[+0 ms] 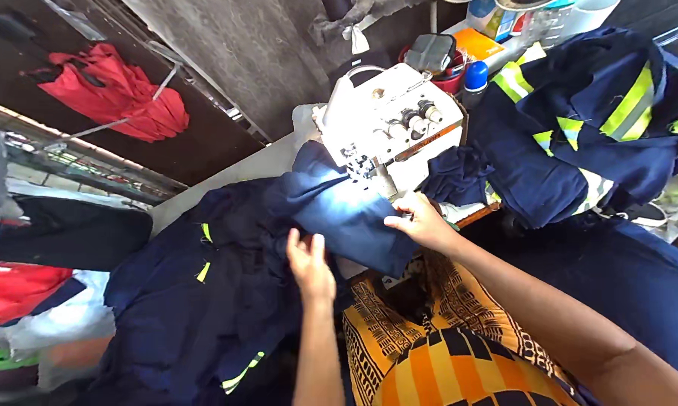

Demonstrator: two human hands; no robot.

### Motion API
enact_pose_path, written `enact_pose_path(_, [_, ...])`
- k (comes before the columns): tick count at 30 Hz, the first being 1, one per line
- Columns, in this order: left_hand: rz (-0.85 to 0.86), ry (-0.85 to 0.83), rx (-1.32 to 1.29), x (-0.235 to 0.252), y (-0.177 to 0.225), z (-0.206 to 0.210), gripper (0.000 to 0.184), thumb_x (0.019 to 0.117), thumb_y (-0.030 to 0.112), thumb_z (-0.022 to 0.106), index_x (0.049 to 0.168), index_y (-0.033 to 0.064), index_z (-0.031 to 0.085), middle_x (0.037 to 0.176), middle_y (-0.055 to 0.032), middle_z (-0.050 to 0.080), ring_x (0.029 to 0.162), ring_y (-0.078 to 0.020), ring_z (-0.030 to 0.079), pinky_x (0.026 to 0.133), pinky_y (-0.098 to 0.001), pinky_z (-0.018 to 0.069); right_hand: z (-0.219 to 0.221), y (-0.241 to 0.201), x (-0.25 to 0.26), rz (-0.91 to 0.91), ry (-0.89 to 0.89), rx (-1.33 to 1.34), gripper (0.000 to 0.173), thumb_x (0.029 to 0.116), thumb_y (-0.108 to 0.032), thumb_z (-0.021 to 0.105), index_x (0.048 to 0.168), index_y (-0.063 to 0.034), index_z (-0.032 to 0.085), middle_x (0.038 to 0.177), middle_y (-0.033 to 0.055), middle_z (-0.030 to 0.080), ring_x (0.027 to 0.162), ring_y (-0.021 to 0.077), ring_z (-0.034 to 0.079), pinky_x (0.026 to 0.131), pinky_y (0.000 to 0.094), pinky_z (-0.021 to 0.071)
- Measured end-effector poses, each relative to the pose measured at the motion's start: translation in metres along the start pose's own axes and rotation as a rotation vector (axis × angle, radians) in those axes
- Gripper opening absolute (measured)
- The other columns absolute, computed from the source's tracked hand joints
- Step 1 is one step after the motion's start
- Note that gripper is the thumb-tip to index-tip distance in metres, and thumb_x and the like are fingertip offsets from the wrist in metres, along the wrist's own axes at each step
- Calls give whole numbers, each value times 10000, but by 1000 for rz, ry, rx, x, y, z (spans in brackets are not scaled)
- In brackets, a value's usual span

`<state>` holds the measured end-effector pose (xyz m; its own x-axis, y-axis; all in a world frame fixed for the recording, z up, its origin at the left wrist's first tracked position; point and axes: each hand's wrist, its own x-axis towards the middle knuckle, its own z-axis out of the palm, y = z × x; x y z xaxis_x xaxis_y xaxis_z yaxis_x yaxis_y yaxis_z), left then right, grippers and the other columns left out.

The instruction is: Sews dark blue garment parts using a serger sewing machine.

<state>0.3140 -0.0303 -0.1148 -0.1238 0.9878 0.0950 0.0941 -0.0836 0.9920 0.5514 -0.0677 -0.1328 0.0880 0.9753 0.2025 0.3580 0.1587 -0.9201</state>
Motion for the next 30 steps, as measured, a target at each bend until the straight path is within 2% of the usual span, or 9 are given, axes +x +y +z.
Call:
enact_pose_path(2, [-198, -89, -112, -37, -9, 19, 537, 1015, 45, 545, 1485, -57, 306, 1274, -192, 588, 1059, -191, 663, 884, -362, 586, -2, 7, -17, 26, -92, -10, 353, 912, -349, 743, 999, -7, 741, 1031, 125, 678, 1092, 263, 593, 1029, 488, 416])
enact_pose_path(5, [-310, -164, -209, -51, -4, 28, 329, 1000, -18, 549, 1314, -59, 457, 1095, -139, 668, 920, -184, 708, 808, -361, 617, -3, 8, -47, 157, -106, -43, 399, 938, -333, 723, 1162, -3, 717, 1111, 132, 720, 1072, 203, 678, 992, 412, 527])
enact_pose_path(6, [-312, -171, -242, -49, -1, 25, 257, 1007, -15, 537, 1258, -48, 493, 1033, -118, 691, 878, -181, 719, 791, -363, 625, -1, 9, -57, 193, -70, -13, 385, 945, -336, 714, 1172, -25, 720, 1101, 100, 733, 1050, 157, 693, 974, 378, 550])
enact_pose_path(7, [-308, -177, -269, -46, 0, 20, 218, 1014, -8, 524, 1230, -31, 509, 999, -98, 699, 855, -175, 721, 780, -361, 627, 0, 9, -66, 218, -27, 38, 315, 943, -319, 718, 1105, -48, 728, 1026, 57, 741, 976, 107, 701, 914, 334, 571])
enact_pose_path(9, [-297, -179, -309, -42, 2, 13, 210, 1005, -21, 531, 1215, -17, 538, 983, -88, 715, 848, -179, 730, 772, -366, 633, 1, 7, -79, 254, 17, 160, 185, 937, -233, 727, 996, -58, 723, 903, 12, 735, 856, 51, 697, 814, 266, 584])
enact_pose_path(11, [-304, -197, -347, -42, 4, 7, 217, 1000, -34, 526, 1212, 1, 555, 994, -83, 723, 858, -178, 734, 781, -363, 634, 0, 4, -87, 263, 19, 241, 121, 922, -159, 734, 973, -51, 721, 873, 0, 735, 821, 32, 695, 778, 228, 584])
enact_pose_path(17, [-292, -197, -400, -41, 13, 1, 232, 992, -73, 516, 1172, 43, 605, 977, -63, 733, 828, -152, 736, 749, -331, 635, -2, 2, -93, 318, 52, 386, 132, 857, -70, 779, 963, -34, 710, 807, 14, 715, 720, 61, 670, 692, 223, 573])
enact_pose_path(24, [-362, -254, -410, -43, 14, 4, 262, 1023, -19, 510, 1265, 73, 546, 1061, -83, 708, 889, -184, 729, 786, -368, 629, 3, -2, -99, 303, 49, 401, 98, 866, -39, 753, 958, -22, 723, 826, 25, 730, 745, 81, 694, 708, 239, 597])
enact_pose_path(30, [-372, -266, -445, -50, 13, 6, 348, 944, -142, 551, 1226, 62, 556, 1035, -64, 718, 872, -151, 725, 780, -323, 623, -2, -12, -105, 262, 77, 288, 299, 902, -46, 709, 1167, -31, 570, 849, 10, 726, 736, 63, 699, 689, 213, 587])
